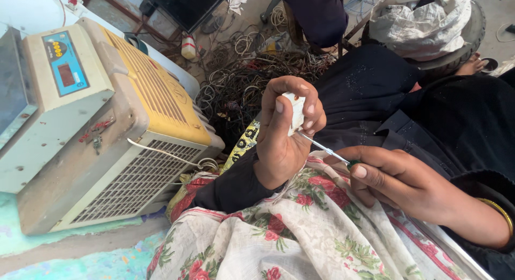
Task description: The person uses a screwdriver to pry and adjust a white plastic electrical component, then uses a hammer to tap it, and continues with the screwdriver to manipulate internal parts. The task involves repeated prying and tapping actions on the same component.
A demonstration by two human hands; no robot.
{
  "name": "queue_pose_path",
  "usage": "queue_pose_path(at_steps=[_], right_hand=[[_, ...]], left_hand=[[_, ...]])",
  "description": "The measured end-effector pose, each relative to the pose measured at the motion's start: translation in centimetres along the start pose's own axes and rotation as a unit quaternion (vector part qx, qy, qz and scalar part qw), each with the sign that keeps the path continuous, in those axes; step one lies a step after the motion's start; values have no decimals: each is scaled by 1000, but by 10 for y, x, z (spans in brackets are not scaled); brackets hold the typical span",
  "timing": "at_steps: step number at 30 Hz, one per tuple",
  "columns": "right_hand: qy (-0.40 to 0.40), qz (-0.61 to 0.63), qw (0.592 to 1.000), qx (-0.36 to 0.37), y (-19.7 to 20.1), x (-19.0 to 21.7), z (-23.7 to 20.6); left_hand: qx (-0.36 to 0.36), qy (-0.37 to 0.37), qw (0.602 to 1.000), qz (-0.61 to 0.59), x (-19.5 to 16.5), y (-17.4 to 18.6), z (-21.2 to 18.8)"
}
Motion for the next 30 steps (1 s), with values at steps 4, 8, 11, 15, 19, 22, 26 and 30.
queue_pose_path(at_steps=[4,8,11,15,19,22,26,30], right_hand=[[-5,25,1000,18,0,2,-4],[-52,36,998,8,2,-1,-7],[-53,78,995,17,2,-4,-8],[-38,101,994,13,4,-8,-10],[-2,-36,996,-87,11,-4,-18],[27,-177,971,-157,14,10,-29],[52,-297,923,-240,13,31,-45],[90,-346,883,-303,6,49,-57]], left_hand=[[16,-10,1000,11,0,-6,1],[26,-12,999,35,0,-10,0],[36,-20,997,68,0,-10,-1],[61,-14,988,143,2,-10,-3],[74,6,979,192,10,-11,-2],[83,16,975,206,17,-14,0],[91,17,977,193,26,-21,2],[88,15,980,179,30,-22,1]])
Point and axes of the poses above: each hand's wrist, its own z-axis towards the middle knuckle, its own y-axis out of the back of the hand, x = y × z, the point moved 6 cm from there along z, towards the middle knuckle, and after that the axes turned 14 degrees about -y, right-handed, at the moved point
